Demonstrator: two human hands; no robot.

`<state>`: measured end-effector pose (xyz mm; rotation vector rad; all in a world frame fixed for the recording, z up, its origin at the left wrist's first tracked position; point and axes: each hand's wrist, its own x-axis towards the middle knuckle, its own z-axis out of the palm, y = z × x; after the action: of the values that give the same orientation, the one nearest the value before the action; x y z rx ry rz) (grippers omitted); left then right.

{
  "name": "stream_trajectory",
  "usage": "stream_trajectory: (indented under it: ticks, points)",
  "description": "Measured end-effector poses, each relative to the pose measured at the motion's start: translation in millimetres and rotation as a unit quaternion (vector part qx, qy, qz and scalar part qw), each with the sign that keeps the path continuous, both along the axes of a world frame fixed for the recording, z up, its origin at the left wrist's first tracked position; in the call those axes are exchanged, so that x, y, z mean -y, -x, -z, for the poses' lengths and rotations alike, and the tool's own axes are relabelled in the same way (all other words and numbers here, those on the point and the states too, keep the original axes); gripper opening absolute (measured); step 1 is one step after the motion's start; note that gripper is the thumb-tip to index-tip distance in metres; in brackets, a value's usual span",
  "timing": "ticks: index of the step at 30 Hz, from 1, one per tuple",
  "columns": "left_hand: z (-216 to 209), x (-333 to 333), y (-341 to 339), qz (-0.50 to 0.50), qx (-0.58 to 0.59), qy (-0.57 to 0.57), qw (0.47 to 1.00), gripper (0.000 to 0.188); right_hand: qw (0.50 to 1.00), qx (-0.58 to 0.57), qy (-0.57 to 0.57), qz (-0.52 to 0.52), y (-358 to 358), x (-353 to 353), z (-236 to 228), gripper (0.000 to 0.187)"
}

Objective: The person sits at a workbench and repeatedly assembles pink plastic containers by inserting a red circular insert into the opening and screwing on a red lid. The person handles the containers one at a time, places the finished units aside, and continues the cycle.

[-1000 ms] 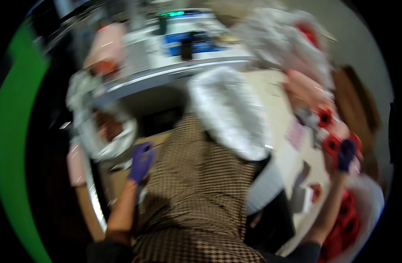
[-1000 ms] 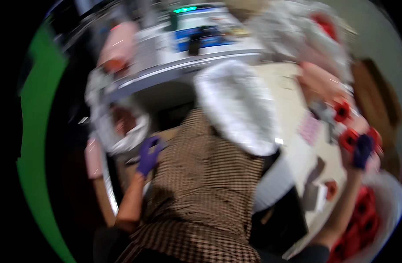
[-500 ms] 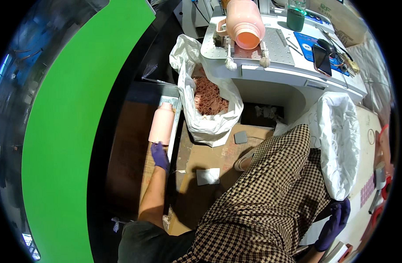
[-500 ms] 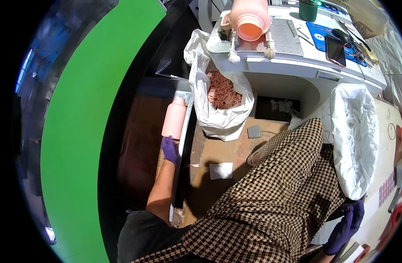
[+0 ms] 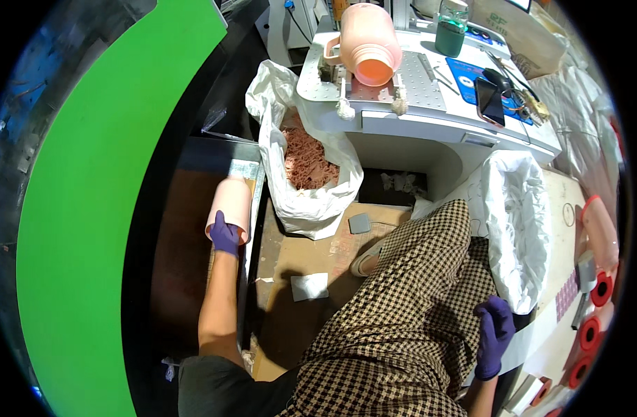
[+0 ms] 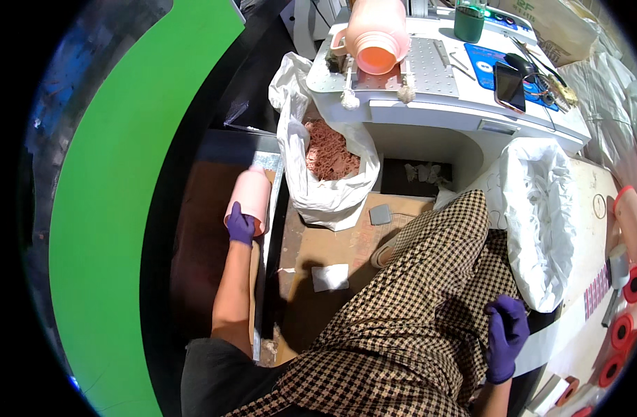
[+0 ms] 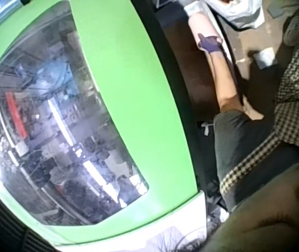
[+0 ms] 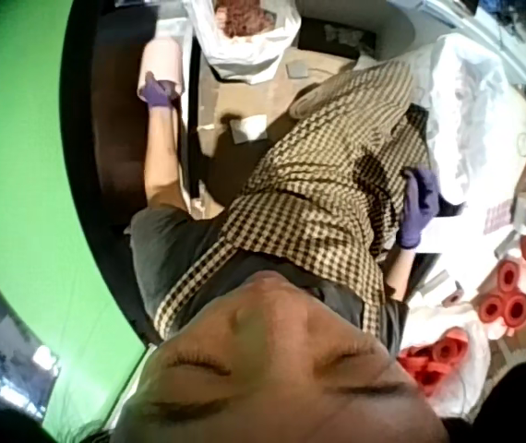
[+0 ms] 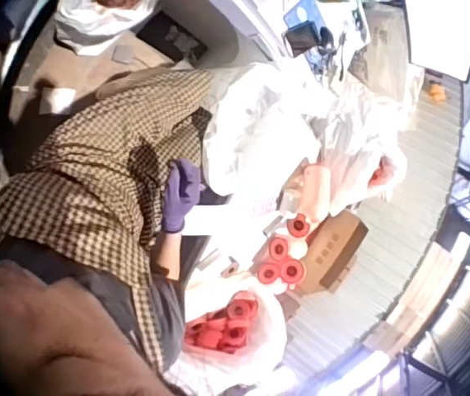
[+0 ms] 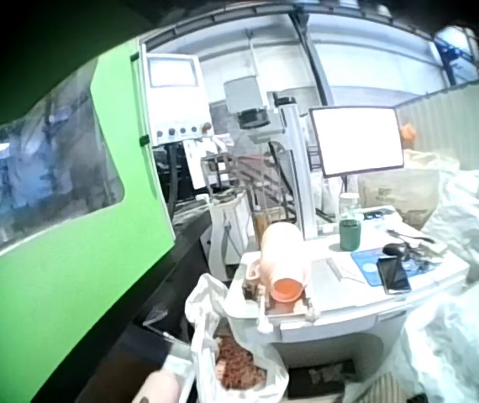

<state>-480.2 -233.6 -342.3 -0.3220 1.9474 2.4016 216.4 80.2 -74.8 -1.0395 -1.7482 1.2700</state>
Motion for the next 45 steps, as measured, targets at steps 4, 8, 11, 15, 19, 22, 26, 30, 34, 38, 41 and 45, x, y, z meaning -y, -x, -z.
stream_trajectory:
  ticks: [4, 8, 11, 15, 19, 22, 26, 30, 34, 38, 41, 45]
  points:
    - [-96, -39, -164, 0.248, -0.075, 0.061, 0.964, 0.036, 0.994, -0.071, 0.085, 0.016, 27, 22, 1, 0.039]
    - [-141, -36, -266, 0.504, -0.161, 0.158, 0.834, 0.046, 0.985, -0.079, 0.099, -0.117, 76, 26, -20, 0.093]
    - [-171, -67, -327, 0.642, -0.036, 0.162, 0.749, 0.052, 0.981, -0.113, 0.059, -0.149, 87, 29, -1, 0.110]
    - [-183, -112, -363, 0.602, -0.231, 0.141, 0.751, 0.059, 0.992, -0.093, 0.049, -0.075, 71, 29, 6, 0.097]
    - [-237, -126, -390, 0.397, -0.576, 0.299, 0.649, 0.099, 0.992, -0.018, -0.110, -0.061, 70, 37, -1, 0.097]
    - [-305, -140, -419, 0.406, -0.601, 0.311, 0.614, 0.099, 0.962, 0.036, -0.247, -0.107, 99, 41, -22, 0.090]
    - [-307, -176, -421, 0.483, -0.579, 0.305, 0.582, 0.097, 0.944, 0.036, -0.264, -0.195, 110, 41, -28, 0.098]
    - [-288, -187, -412, 0.445, -0.589, 0.239, 0.631, 0.090, 0.970, -0.062, -0.077, -0.221, 94, 40, -25, 0.096]
    - [-267, -193, -412, 0.425, -0.634, 0.241, 0.600, 0.078, 0.888, 0.113, -0.375, -0.240, 89, 45, -21, 0.052]
    - [-279, -196, -426, 0.511, -0.625, 0.225, 0.546, 0.066, 0.859, 0.219, -0.379, -0.267, 87, 41, 10, 0.028]
    - [-256, -203, -436, 0.489, -0.704, 0.226, 0.463, 0.064, 0.755, 0.497, -0.247, -0.349, 86, 42, 42, 0.025]
    - [-269, -210, -442, 0.508, -0.686, 0.244, 0.460, 0.069, 0.824, 0.293, -0.412, -0.255, 79, 38, 47, 0.018]
